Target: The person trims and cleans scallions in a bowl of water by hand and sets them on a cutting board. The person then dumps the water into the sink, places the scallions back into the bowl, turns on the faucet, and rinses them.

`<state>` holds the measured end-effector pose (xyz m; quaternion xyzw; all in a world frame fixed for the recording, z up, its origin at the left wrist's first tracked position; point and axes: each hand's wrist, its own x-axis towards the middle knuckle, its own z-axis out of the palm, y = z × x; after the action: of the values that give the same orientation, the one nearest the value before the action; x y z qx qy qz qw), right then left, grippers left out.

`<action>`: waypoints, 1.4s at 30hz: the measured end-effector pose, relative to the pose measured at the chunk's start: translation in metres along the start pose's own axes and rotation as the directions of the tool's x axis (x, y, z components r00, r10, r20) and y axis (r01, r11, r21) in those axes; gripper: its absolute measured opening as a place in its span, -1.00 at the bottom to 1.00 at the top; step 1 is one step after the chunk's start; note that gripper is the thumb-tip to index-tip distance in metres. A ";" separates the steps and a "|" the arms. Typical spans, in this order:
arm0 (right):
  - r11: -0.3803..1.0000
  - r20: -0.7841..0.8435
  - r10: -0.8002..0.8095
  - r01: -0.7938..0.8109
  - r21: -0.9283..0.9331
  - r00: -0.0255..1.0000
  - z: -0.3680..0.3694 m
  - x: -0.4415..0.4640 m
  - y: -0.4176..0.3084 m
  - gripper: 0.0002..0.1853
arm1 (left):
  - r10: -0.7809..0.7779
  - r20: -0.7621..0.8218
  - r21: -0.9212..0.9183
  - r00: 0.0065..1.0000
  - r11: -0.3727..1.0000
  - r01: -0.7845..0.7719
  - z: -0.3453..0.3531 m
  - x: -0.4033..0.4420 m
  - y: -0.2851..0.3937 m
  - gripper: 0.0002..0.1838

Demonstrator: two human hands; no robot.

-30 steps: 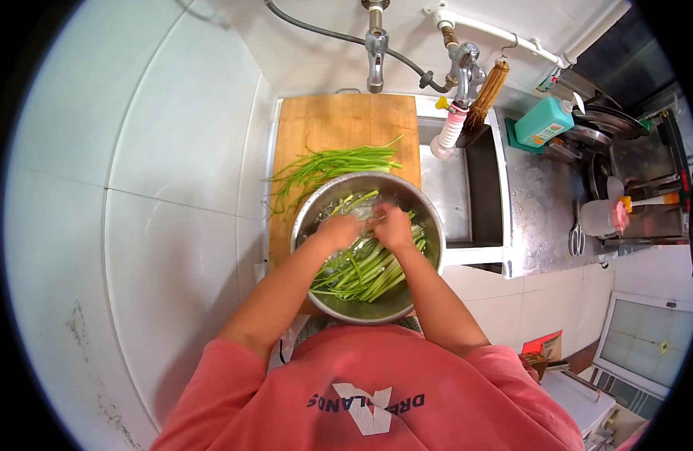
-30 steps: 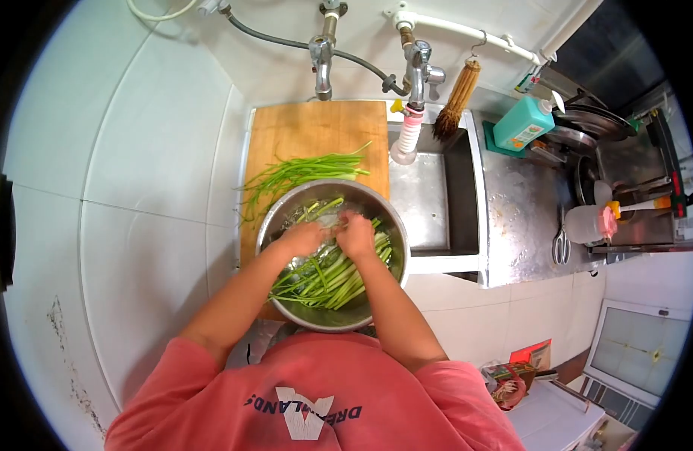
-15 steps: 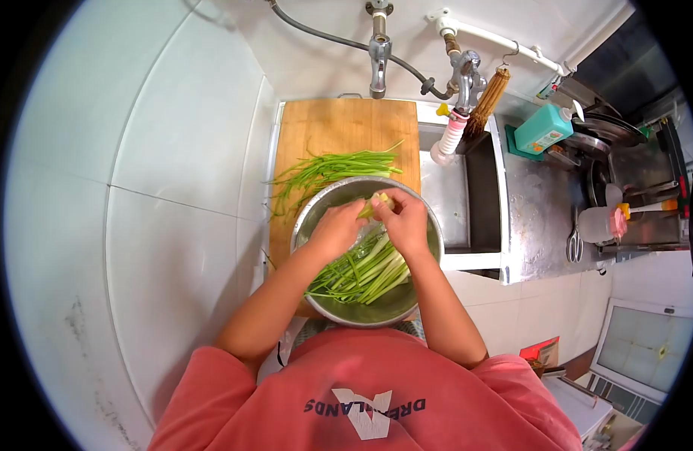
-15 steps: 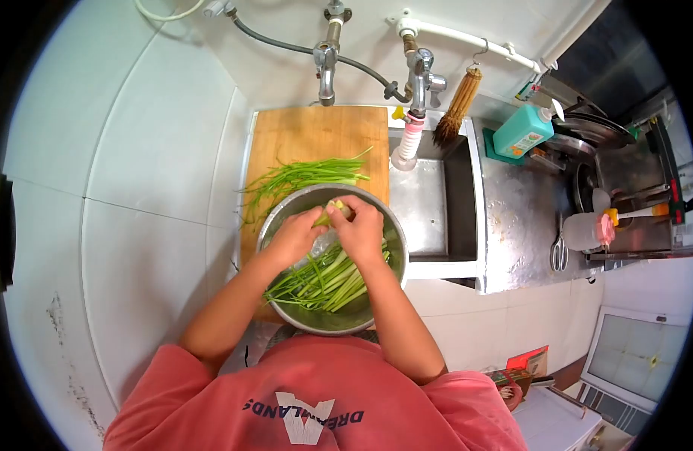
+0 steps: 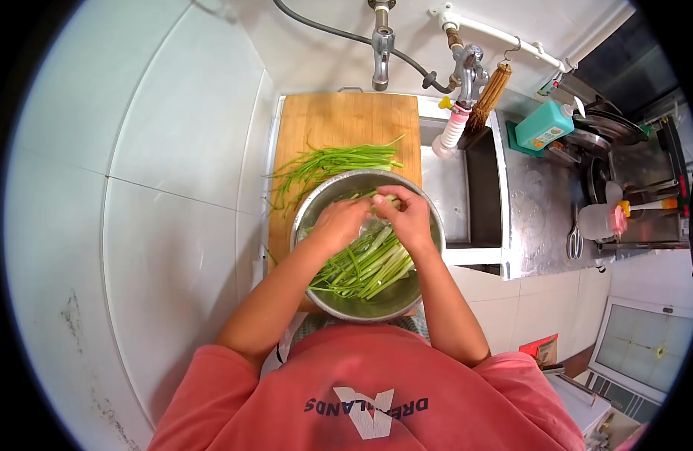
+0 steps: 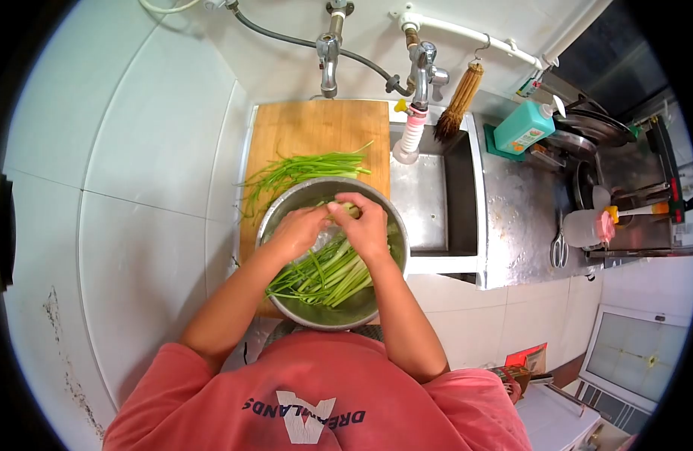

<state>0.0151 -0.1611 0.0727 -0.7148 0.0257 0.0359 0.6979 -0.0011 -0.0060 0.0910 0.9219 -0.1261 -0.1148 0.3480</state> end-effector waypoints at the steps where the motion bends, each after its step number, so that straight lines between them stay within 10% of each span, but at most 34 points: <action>1: 0.996 0.007 0.084 -0.084 0.002 0.996 -0.001 0.000 0.001 -0.87 | 0.018 0.018 0.048 1.000 0.999 -0.019 -0.001 0.001 0.001 -0.81; 20: 0.990 -0.068 0.074 -0.065 0.124 0.995 0.008 0.016 0.001 -0.88 | 0.069 -0.298 -0.117 0.952 0.987 -0.108 -0.018 0.009 -0.001 -0.71; 31: 0.881 -0.042 -0.045 0.019 -0.474 0.998 0.016 0.107 0.010 -0.74 | -0.088 -0.161 0.018 0.983 0.996 0.092 -0.034 0.100 -0.042 -0.75; 42: 0.538 -0.084 0.287 -0.233 -0.810 0.954 0.003 0.112 0.001 -0.51 | -0.129 -0.089 0.236 0.988 0.961 0.147 -0.040 0.102 -0.071 -0.76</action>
<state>0.1265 -0.1569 0.0621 -0.9406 0.0918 0.1677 0.2805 0.1177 0.0381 0.0600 0.9675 -0.0616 -0.0888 0.2288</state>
